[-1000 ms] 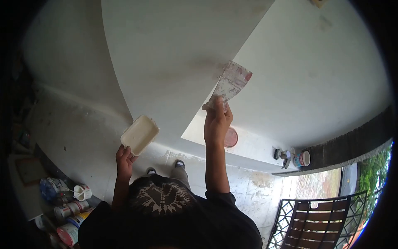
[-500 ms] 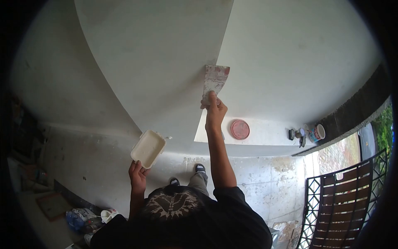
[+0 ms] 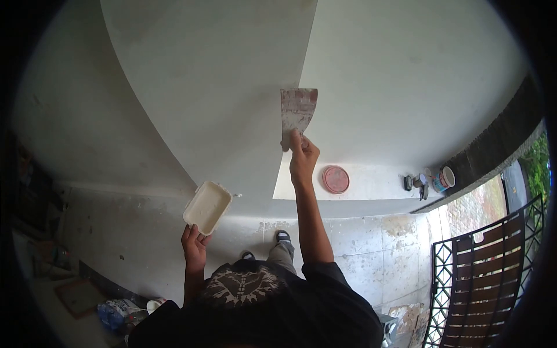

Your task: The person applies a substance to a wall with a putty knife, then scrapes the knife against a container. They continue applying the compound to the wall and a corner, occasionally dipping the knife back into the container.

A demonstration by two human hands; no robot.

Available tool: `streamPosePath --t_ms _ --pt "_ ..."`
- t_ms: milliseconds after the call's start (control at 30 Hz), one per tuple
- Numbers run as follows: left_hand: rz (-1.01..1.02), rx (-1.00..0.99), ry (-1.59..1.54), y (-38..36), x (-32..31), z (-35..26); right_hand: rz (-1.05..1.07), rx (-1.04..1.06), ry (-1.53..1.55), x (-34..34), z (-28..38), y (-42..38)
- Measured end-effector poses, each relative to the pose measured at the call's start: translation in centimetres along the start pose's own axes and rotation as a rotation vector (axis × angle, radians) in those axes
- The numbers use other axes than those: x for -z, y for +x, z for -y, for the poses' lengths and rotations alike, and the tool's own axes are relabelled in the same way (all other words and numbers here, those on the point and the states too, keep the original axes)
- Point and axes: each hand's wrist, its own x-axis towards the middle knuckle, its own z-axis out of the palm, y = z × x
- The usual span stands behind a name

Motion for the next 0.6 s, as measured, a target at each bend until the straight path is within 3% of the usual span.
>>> streamPosePath --t_ms 133,333,533,600 --pt "-0.002 0.012 0.018 -0.2 -0.1 0.5 0.025 0.014 -0.031 0.2 0.3 3.8" --pt "-0.046 -0.004 -0.054 -0.6 -0.7 0.8 -0.03 -0.092 -0.18 4.3 -6.5 1.3" --pt "-0.04 -0.005 -0.029 -0.6 -0.5 0.8 -0.013 -0.078 -0.051 3.6 -1.9 -1.1" --pt "-0.027 -0.005 0.015 -0.5 -0.4 0.6 -0.026 0.073 -0.053 2.7 1.0 0.5"
